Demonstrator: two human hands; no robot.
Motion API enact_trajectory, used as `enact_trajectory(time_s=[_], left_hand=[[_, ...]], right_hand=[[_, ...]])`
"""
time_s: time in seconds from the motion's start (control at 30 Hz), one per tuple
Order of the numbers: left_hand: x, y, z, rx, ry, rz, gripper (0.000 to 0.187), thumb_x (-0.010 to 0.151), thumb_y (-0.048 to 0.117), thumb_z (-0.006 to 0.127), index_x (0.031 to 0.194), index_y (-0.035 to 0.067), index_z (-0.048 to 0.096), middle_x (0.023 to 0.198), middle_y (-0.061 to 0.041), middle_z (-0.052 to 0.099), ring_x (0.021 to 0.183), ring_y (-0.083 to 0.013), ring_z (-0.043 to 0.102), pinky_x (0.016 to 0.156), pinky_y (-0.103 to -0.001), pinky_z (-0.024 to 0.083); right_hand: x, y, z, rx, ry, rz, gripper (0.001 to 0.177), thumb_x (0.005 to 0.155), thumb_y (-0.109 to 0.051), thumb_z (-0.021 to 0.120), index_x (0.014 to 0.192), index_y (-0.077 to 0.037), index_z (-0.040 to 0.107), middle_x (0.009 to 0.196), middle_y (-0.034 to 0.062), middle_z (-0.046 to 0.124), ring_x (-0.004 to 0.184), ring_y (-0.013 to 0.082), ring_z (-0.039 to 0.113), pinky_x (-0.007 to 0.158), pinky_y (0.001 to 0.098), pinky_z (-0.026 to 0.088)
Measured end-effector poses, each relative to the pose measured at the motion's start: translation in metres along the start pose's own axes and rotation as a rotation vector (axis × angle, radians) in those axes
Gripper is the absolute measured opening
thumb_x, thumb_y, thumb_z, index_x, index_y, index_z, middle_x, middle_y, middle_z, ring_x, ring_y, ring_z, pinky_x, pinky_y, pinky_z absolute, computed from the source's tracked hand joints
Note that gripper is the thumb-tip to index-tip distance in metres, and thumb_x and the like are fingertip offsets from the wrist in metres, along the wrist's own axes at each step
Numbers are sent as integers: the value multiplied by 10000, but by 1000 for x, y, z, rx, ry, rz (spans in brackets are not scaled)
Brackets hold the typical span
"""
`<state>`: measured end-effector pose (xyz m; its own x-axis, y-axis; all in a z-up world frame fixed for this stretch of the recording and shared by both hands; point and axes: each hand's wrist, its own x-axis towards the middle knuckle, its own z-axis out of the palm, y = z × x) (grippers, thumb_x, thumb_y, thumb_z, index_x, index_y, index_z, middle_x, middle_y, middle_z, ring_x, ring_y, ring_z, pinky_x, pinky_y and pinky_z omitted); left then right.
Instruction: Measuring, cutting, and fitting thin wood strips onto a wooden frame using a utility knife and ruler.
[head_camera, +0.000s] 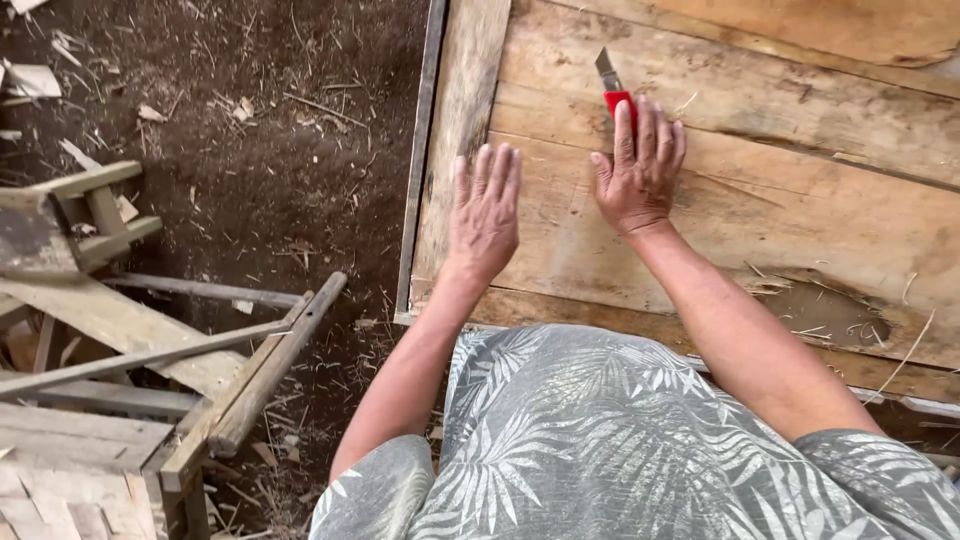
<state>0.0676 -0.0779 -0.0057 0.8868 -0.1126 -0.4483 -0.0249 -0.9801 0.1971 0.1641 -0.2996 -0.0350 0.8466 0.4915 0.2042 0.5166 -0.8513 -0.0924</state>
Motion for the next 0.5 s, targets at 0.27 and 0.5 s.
enact_trajectory(time_s=[0.27, 0.5], left_hand=[[55, 14, 31, -189, 369, 14, 705, 1018, 411, 578, 1622, 146, 329, 1658, -127, 353, 1543, -348, 282, 1294, -518, 148], [57, 26, 18, -170, 311, -62, 623, 1050, 418, 423, 1620, 179, 341, 1628, -136, 393, 1526, -354, 280, 1281, -506, 123]], right_hand=[[-2, 5, 19, -46, 135, -36, 670, 1113, -530, 317, 1578, -66, 451, 1501, 249, 509, 1333, 436, 505, 1093, 614, 334], [0, 5, 21, 17, 189, 59, 664, 1005, -475, 521, 1591, -179, 422, 1505, 197, 511, 1294, 420, 537, 1099, 637, 374]])
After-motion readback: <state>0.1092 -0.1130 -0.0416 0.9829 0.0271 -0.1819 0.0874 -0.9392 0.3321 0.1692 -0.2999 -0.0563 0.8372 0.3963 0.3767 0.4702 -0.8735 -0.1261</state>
